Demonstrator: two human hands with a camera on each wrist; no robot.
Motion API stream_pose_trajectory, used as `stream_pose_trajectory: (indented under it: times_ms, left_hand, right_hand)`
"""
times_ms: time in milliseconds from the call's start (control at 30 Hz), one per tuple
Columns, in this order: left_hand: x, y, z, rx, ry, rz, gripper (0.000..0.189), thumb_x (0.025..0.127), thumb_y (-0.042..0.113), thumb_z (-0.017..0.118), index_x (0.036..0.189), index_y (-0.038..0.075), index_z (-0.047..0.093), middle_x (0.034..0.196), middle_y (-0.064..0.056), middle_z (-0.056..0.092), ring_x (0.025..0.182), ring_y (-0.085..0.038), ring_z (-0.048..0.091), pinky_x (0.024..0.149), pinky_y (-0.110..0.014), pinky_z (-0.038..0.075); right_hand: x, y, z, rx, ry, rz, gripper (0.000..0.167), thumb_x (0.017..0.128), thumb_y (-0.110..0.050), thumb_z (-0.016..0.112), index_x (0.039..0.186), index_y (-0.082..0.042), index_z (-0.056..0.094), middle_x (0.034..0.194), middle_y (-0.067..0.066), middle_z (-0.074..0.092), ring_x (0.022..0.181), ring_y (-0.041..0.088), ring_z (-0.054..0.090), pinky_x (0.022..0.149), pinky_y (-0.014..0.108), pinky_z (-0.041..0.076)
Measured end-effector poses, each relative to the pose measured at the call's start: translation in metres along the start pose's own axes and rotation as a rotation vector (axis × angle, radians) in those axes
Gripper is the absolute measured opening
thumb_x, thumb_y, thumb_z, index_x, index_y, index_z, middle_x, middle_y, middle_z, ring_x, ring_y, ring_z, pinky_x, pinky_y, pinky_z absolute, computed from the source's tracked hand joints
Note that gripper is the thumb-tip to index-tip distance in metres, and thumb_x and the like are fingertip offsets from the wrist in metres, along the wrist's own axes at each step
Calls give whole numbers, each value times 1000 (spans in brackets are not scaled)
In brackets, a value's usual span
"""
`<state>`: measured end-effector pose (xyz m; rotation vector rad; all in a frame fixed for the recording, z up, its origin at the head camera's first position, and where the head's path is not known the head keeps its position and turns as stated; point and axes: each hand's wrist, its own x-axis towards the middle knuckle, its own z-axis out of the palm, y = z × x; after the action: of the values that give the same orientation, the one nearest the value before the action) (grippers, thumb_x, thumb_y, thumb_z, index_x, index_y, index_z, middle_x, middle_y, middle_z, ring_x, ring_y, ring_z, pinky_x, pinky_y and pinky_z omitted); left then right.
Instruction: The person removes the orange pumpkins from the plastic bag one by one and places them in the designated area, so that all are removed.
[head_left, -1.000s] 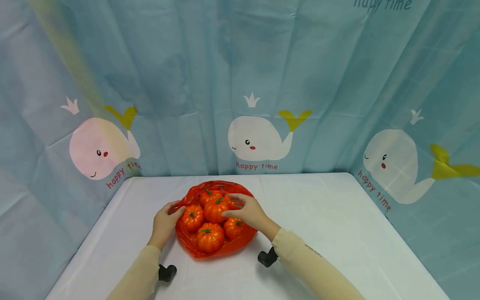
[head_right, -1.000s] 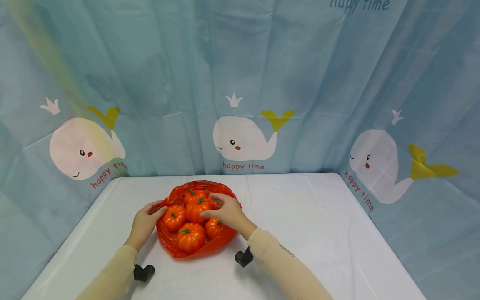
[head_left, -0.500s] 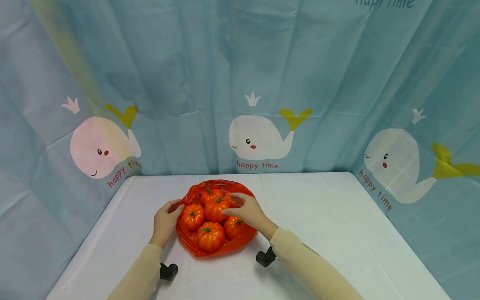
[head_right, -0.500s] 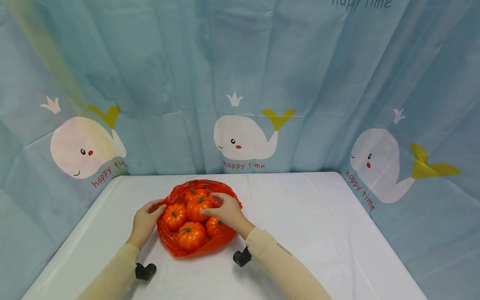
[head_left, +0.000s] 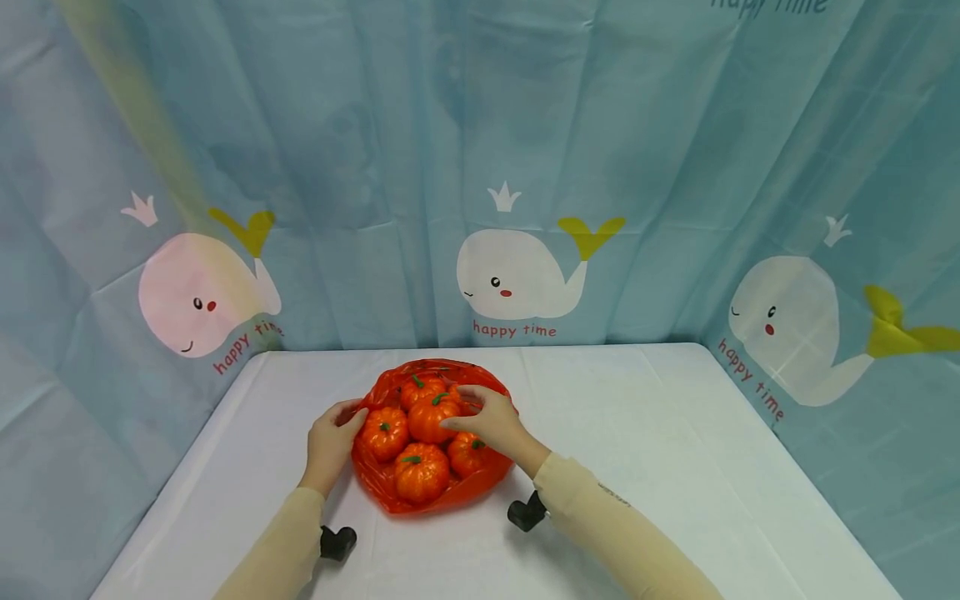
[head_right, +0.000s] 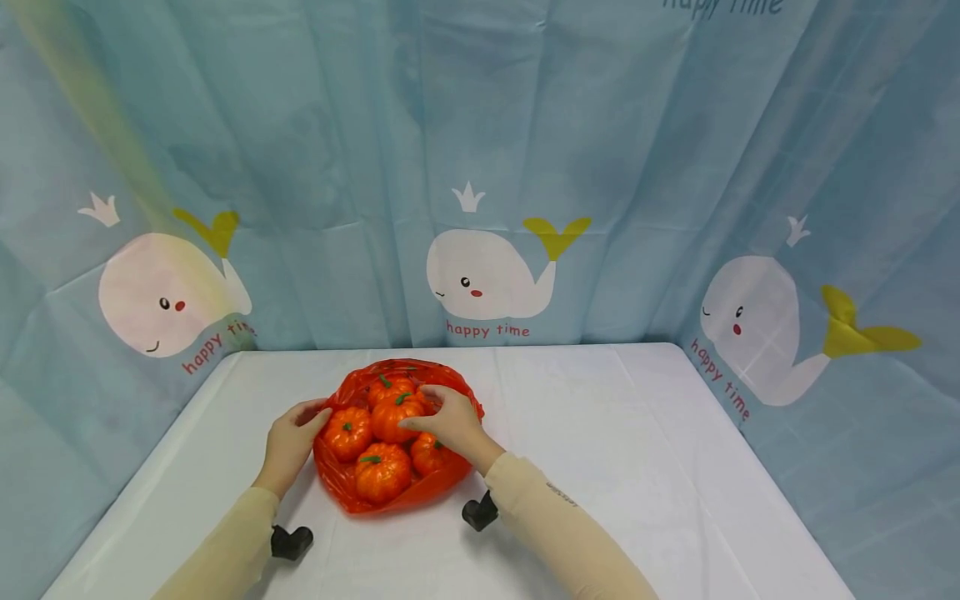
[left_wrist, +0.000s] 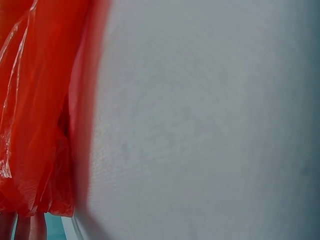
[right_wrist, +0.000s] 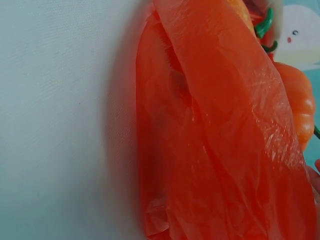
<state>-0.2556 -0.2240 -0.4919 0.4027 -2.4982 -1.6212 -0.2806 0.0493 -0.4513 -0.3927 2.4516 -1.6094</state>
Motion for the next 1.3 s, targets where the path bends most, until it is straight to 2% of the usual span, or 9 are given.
stream_pose_trajectory:
  times_ms: [333,600,1300]
  left_hand:
    - [1,-1,0,11,-4,-10,44,101,36,55,136,9,57,140,-19,57,131,-34,49,112,-49,44]
    - [0,-2,-1,16,-9,-7,45,101,38,55,136,9,57,140,-19,56,132,-34,49,112,-49,44]
    - [1,-2,-1,41,-6,2,45,101,39,54,135,9,58,138,-19,58,129,-34,52,110,-48,45]
  right_hand:
    - [5,-1,6,-47,4,49,76,76,-42,85,139,-11,57,140,7,60,130,26,54,106,46,49]
    - [8,-4,9,-31,-25,54,75,78,-41,84,139,-9,55,139,9,59,128,26,55,105,45,50]
    - [17,1,18,-58,-37,69,76,76,-45,84,139,-13,56,139,6,57,125,25,53,105,48,49]
